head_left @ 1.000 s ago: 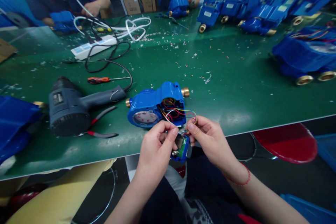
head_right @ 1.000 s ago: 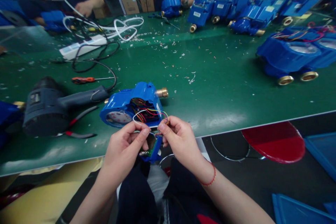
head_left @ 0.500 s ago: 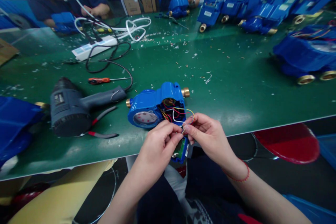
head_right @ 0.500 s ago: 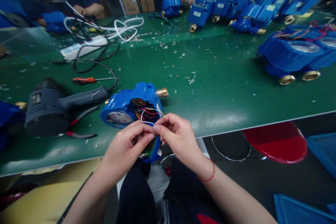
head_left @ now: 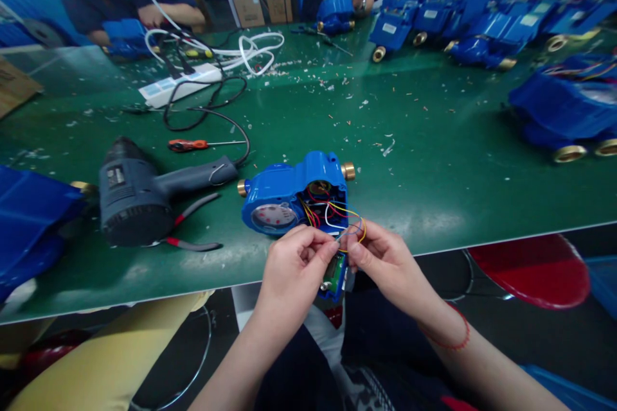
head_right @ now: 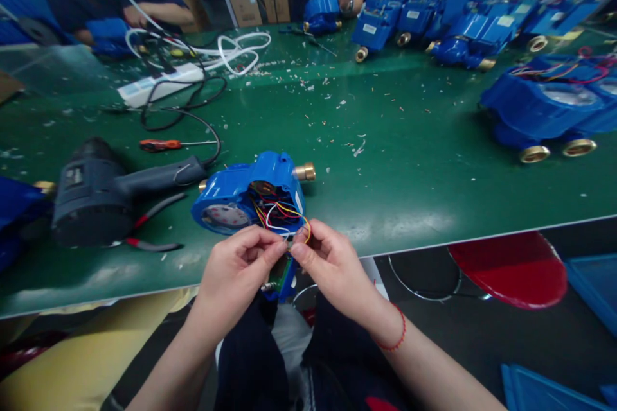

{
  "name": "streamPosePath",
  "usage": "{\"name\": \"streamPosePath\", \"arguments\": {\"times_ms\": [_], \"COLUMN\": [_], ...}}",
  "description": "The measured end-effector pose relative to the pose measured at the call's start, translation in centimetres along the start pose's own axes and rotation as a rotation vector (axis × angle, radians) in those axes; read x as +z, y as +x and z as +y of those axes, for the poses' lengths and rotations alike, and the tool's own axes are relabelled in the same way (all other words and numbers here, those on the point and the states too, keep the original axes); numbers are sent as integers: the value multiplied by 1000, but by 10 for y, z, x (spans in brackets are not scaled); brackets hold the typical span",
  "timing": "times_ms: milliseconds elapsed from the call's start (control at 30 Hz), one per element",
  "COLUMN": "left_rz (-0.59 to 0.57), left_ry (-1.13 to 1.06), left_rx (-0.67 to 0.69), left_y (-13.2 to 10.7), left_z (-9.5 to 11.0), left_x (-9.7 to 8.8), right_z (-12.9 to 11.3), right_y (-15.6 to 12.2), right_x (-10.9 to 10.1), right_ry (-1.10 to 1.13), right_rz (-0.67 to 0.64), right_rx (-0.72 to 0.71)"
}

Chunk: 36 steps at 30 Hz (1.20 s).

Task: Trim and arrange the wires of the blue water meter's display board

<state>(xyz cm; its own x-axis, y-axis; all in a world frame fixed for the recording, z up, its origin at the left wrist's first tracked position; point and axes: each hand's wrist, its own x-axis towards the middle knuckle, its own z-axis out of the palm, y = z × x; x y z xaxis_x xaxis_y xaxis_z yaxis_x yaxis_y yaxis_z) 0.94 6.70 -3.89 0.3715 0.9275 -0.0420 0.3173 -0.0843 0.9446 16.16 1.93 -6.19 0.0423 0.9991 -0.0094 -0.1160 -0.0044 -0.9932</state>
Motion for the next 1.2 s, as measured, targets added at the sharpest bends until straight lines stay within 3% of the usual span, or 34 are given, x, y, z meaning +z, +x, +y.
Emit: {"name": "streamPosePath", "arguments": {"times_ms": [200,400,633,833,1067,1133,1200], "left_rz": [-51,20,-6,-16,-9,40,235], "left_ry": [-126,-240,-307,-305,-250,-220,-148], "left_rx": [-79,-166,-172,-144,-142,-112,-17], "left_y": [0,0,0,-3,-2,-7,-19], "left_z": [4,3,2,2,2,3,2], "left_x": [-1,1,4,4,4,3,2], "right_z": [-1,-4,-10,-7,-2,-1,0], "right_y": [4,5,5,4,1,0,-1], "right_x": [7,6,10,14,23,26,29], "right_ry": [-90,-76,-78,-290,-229,-187,-112], "right_rz": [82,108,94,97,174,203,223], "right_rx": [-7,68,61,13,-63,-40,9]}}
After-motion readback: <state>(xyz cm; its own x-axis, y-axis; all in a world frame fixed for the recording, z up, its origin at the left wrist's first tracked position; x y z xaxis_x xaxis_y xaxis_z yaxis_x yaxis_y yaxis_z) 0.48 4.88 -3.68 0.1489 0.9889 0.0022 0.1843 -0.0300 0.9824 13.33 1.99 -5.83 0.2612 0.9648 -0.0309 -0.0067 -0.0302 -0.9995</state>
